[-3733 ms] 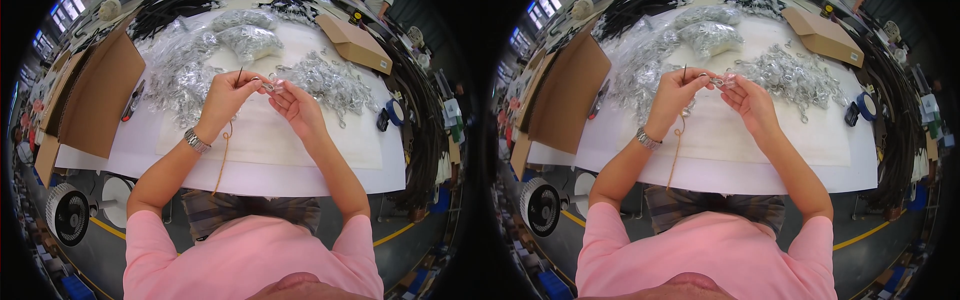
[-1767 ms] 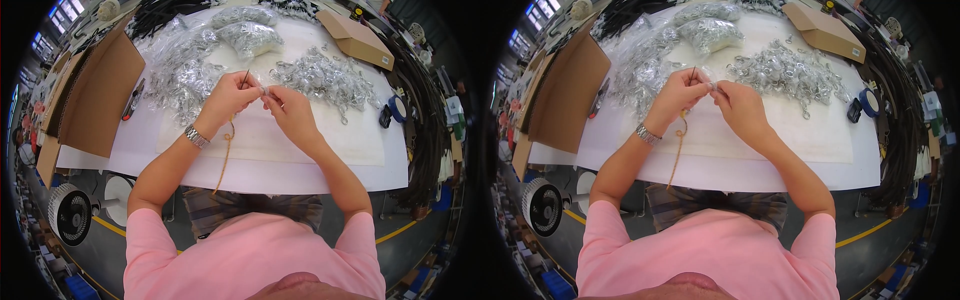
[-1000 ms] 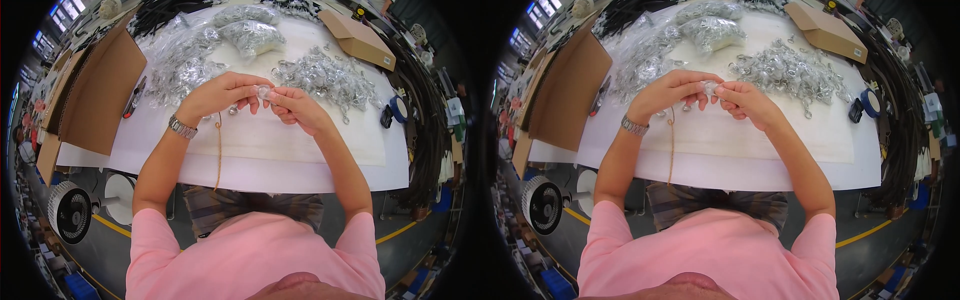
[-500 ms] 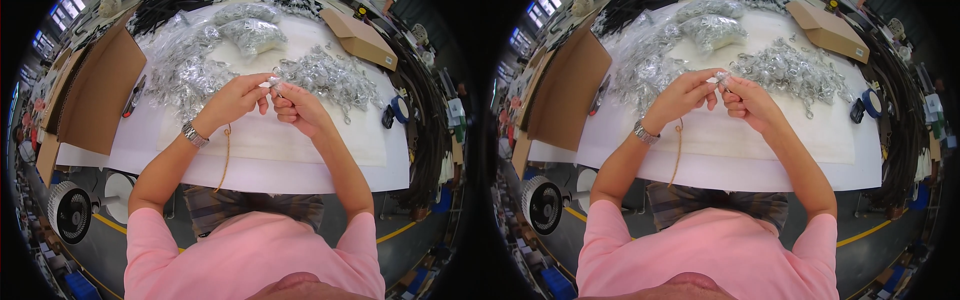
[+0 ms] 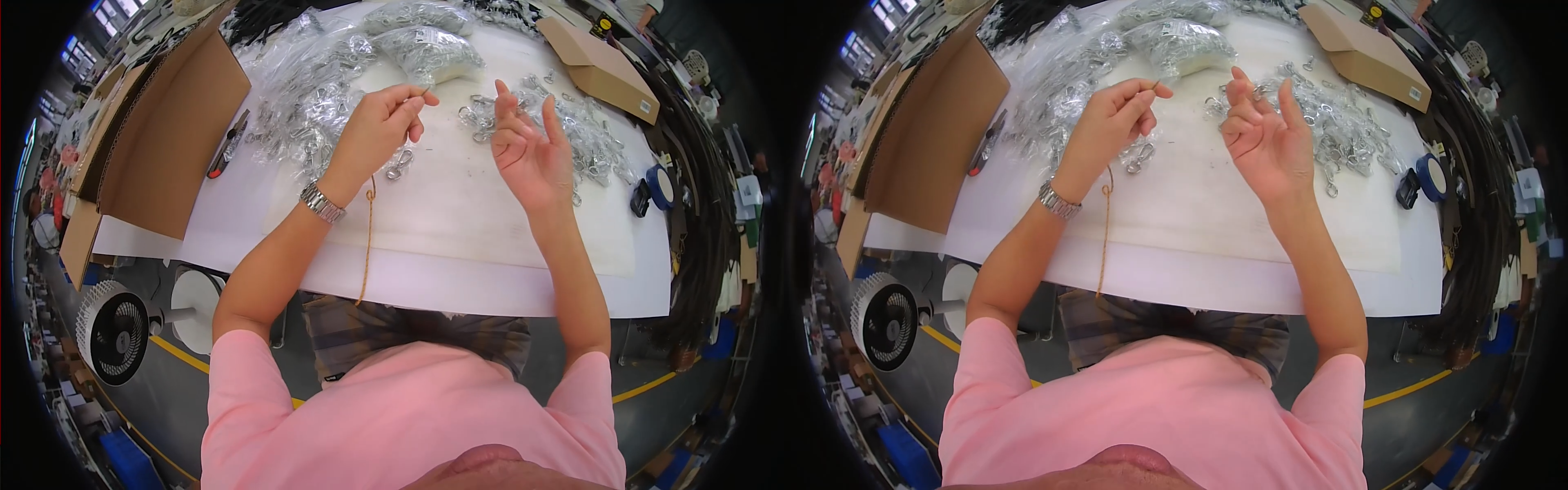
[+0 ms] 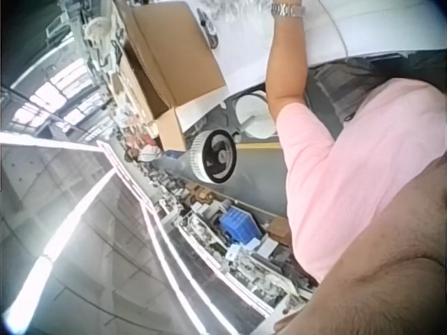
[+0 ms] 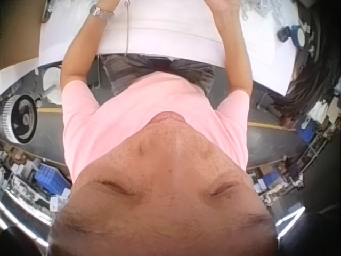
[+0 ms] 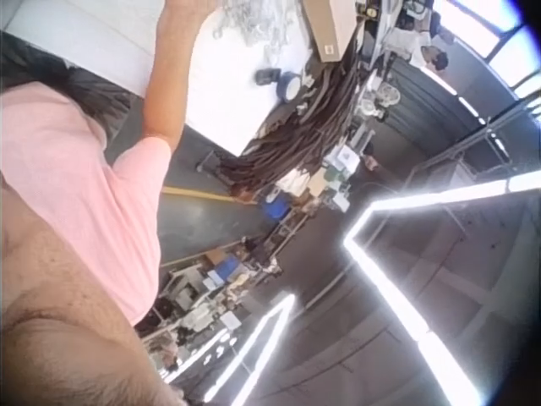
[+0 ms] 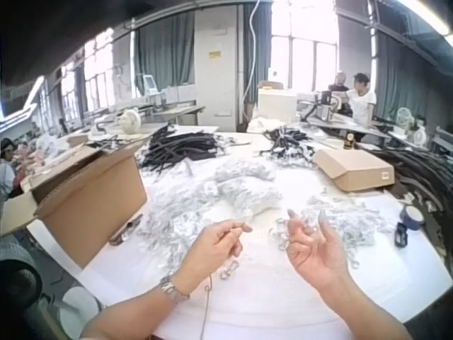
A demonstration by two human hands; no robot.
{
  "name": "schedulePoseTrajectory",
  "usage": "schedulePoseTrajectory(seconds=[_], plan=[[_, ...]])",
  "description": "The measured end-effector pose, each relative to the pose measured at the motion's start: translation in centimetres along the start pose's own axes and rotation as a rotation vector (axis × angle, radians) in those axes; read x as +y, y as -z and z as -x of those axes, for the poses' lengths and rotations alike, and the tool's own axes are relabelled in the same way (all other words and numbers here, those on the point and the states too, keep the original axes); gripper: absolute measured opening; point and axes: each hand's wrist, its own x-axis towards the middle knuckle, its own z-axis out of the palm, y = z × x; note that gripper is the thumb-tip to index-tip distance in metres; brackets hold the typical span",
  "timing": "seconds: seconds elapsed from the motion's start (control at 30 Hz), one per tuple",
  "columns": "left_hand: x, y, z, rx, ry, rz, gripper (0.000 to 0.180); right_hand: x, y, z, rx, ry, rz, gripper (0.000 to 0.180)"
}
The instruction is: Threading a yellow cord through silver metal rings on a workshop table.
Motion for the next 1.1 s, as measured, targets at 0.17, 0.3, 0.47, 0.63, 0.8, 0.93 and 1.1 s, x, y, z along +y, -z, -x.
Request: schedulePoseTrajectory(seconds=[0.17, 0.3, 0.47, 0.63, 0.8, 0.93, 1.1], plan=[[-0.3, 0.9, -0.5, 0.105, 0.119, 0.312, 0.026, 3.1, 3.1, 0.0, -0.105, 0.168, 1.647, 0.04], [-0.8, 0.5, -0.8, 0.072, 0.092, 0.302, 0.026, 7.2, 5.6, -0.4, -0.697, 0.995, 2.333, 0.035], [-1.2, 0.5, -0.5, 0.092, 0.133, 0.247, 0.025, 7.8, 5.5, -1.7, -0.793, 0.947, 2.638, 0.023], [-1.0, 0.8, -0.6, 0.104, 0.15, 0.246, 0.024, 8.4, 3.7, -2.9, -1.048, 0.784, 3.076, 0.006], [-1.6, 0.8, -1.3, 0.234, -0.032, 0.121, 0.024, 3.8, 0.6, -2.5, -0.404, 0.72, 2.375, 0.008], [-0.6, -1.0, 0.0, 0.013, 0.014, 0.097, 0.025, 0.4, 2.0, -1.6, 0.021, 0.345, 1.471, 0.022], [-0.9, -1.1, 0.7, -0.216, 0.185, 0.115, 0.024, 1.0, 5.5, -1.6, 0.083, 0.276, 1.156, 0.018]])
